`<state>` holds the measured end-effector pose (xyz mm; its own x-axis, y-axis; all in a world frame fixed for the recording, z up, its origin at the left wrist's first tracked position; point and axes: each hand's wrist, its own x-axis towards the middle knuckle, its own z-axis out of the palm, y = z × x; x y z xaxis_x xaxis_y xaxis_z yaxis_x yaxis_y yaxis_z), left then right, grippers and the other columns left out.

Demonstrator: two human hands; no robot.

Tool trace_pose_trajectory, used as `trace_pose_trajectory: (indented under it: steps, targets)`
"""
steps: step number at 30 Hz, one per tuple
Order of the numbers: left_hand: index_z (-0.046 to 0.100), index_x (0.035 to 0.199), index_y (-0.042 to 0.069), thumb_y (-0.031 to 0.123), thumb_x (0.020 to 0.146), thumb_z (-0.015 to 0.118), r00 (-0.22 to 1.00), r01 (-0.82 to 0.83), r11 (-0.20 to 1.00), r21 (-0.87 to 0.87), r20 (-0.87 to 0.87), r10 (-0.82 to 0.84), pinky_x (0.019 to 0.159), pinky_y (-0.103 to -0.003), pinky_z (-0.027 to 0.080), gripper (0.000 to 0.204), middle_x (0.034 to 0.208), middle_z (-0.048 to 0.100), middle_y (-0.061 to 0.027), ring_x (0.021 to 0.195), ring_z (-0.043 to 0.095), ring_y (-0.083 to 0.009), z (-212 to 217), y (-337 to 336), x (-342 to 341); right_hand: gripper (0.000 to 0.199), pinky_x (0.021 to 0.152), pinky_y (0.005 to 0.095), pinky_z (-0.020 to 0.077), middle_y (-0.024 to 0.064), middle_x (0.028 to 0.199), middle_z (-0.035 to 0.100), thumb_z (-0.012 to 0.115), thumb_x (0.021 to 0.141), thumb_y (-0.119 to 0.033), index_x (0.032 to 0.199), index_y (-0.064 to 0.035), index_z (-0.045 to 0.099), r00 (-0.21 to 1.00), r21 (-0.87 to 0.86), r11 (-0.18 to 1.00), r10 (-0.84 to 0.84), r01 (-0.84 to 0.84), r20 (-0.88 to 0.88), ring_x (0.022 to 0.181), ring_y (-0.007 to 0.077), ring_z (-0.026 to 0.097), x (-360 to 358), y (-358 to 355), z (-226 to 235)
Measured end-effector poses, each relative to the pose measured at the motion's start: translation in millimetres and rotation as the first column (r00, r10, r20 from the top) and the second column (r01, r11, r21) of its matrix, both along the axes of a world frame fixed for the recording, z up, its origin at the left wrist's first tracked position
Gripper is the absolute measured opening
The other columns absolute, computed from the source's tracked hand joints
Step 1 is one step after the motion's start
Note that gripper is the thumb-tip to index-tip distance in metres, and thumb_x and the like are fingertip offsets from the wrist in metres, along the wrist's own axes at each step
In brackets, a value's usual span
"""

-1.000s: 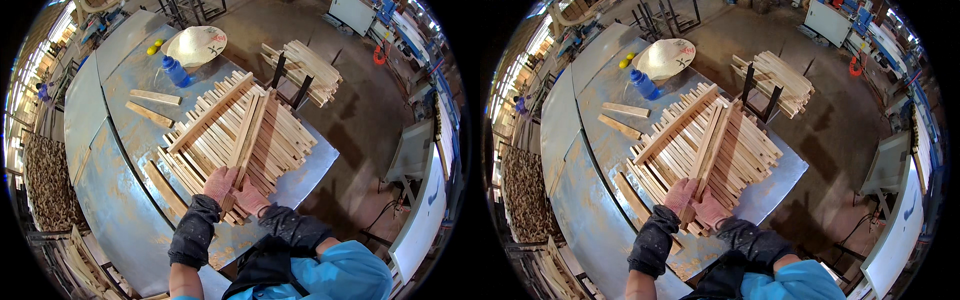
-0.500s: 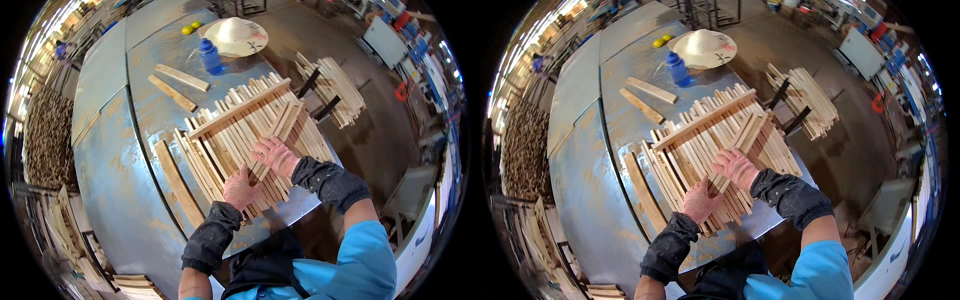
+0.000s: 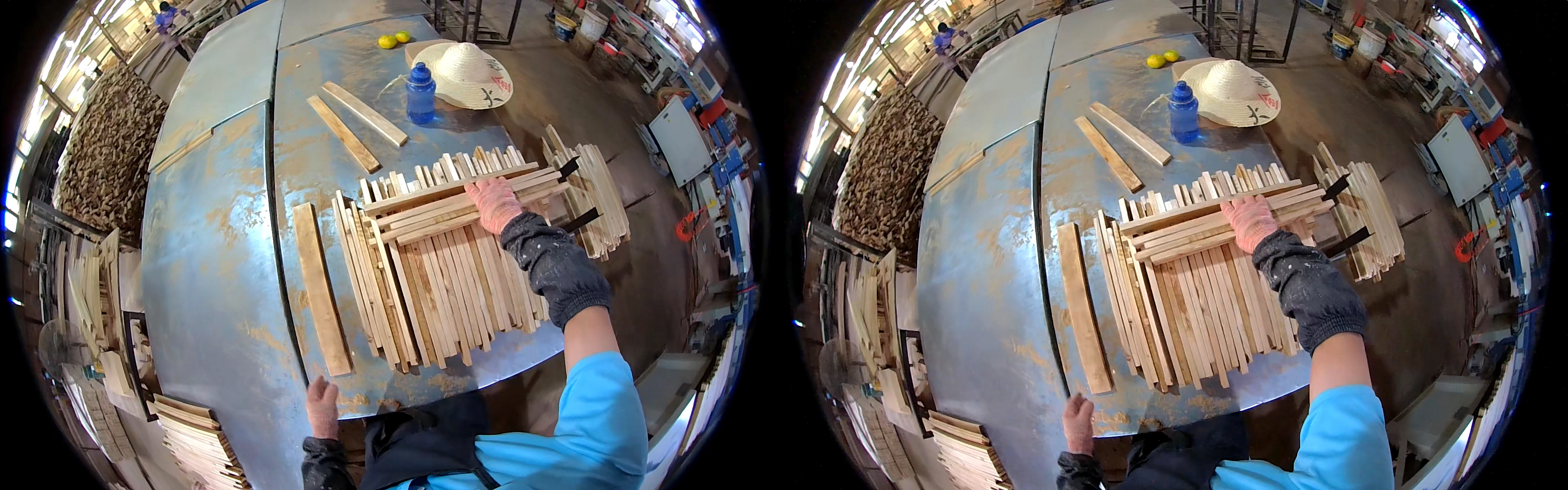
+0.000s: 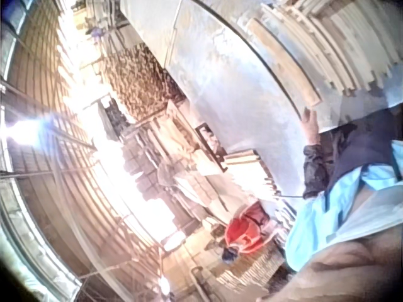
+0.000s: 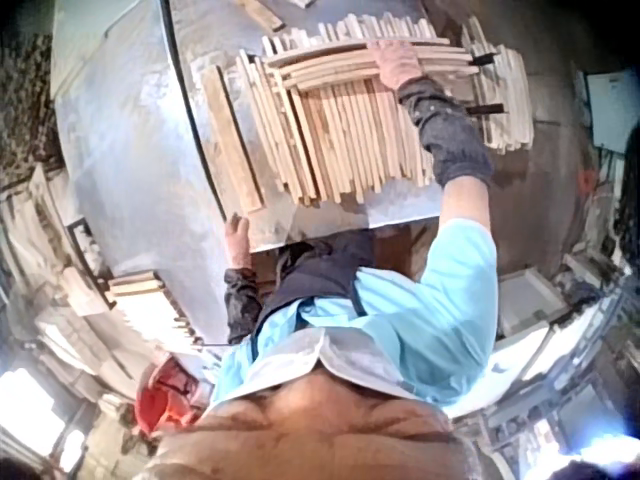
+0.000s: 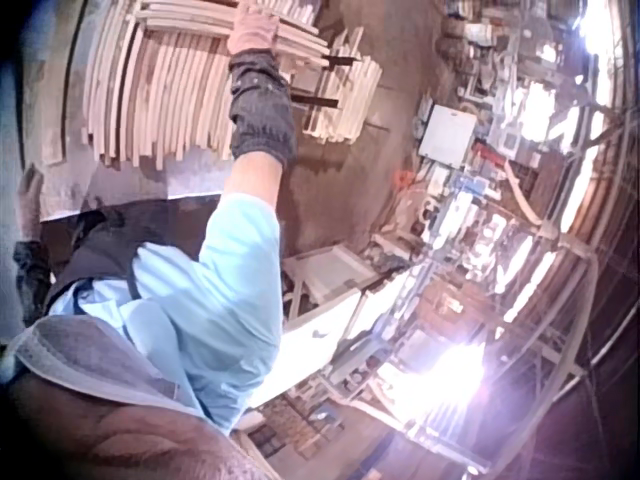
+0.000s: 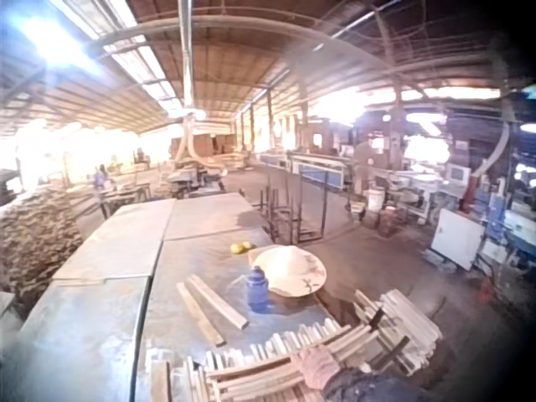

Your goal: The person repeatedly picks up bundles of thin wooden strips from a metal table and places them onto a conveyor belt. The person aligns the strips into neat stacks before moving them. A coworker is visible in the background also handling wooden strips.

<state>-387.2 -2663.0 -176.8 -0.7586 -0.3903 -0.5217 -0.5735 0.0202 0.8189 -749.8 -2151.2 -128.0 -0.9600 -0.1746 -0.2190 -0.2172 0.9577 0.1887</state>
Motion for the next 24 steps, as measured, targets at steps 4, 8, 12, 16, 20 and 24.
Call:
trace_pose_trajectory:
  steps: [4,8,12,16,20,24]
  targets:
    - [0.057,0.147,-0.011,0.012,0.099,0.075,0.987,0.019,0.997,0.071,0.157,-0.029,0.103,-0.035,0.053,0.057,0.133,0.071,-0.0187,0.121,0.068,-0.0249,-20,31,62,0.075,0.122,0.0468,0.0397,0.0144,0.147,0.059,0.076,0.088,-0.017,0.159,-0.0106,0.051,1.000,-0.092,0.996,0.018,-0.019,-0.004,0.137,0.0335,0.055,-8,-7,-6]
    - [0.055,0.152,-0.010,0.015,0.100,0.074,0.958,0.036,0.983,0.178,0.275,-0.085,0.106,-0.036,0.053,0.060,0.138,0.070,-0.0223,0.122,0.068,-0.0276,-37,54,83,0.086,0.127,0.0461,0.0354,0.0160,0.161,0.050,0.078,0.086,-0.017,0.164,-0.0119,0.045,0.999,-0.140,0.989,0.043,-0.047,-0.034,0.147,0.0360,0.048,-5,-13,-16]
    - [0.056,0.151,-0.011,0.018,0.102,0.074,0.962,0.073,0.980,0.187,0.248,-0.119,0.104,-0.037,0.054,0.060,0.136,0.071,-0.0173,0.117,0.069,-0.0246,-10,65,70,0.104,0.133,0.0506,0.0254,0.0180,0.168,0.042,0.081,0.081,-0.027,0.172,-0.0134,0.032,0.977,-0.019,0.982,0.184,-0.187,-0.108,0.157,0.0377,0.037,-13,-30,2]
    - [0.057,0.149,-0.010,0.022,0.100,0.074,0.953,0.158,0.984,0.080,0.248,-0.173,0.104,-0.037,0.054,0.061,0.134,0.072,-0.0201,0.120,0.070,-0.0261,-19,58,63,0.111,0.133,0.0500,0.0223,0.0188,0.174,0.034,0.083,0.080,-0.023,0.175,-0.0157,0.025,0.961,-0.035,0.994,0.112,-0.106,0.252,0.162,0.0373,0.032,-36,-37,13]
    - [0.057,0.148,-0.008,0.037,0.096,0.076,0.911,0.404,0.913,-0.060,0.118,-0.396,0.110,-0.043,0.052,0.071,0.139,0.068,-0.0268,0.129,0.067,-0.0360,-32,81,9,0.106,0.125,0.0460,0.0355,0.0179,0.154,0.055,0.081,0.081,-0.019,0.173,-0.0120,0.028,0.948,-0.016,0.998,0.064,-0.062,0.310,0.147,0.0362,0.050,-46,-40,10]
    - [0.049,0.154,-0.008,0.043,0.095,0.074,0.881,0.447,0.834,-0.325,-0.003,-0.473,0.114,-0.047,0.049,0.081,0.145,0.062,-0.0309,0.138,0.059,-0.0423,-21,136,-91,0.102,0.113,0.0448,0.0452,0.0185,0.132,0.063,0.080,0.073,-0.013,0.166,-0.0086,0.040,0.973,-0.095,0.974,0.215,-0.207,0.085,0.126,0.0383,0.060,-51,-44,-5]
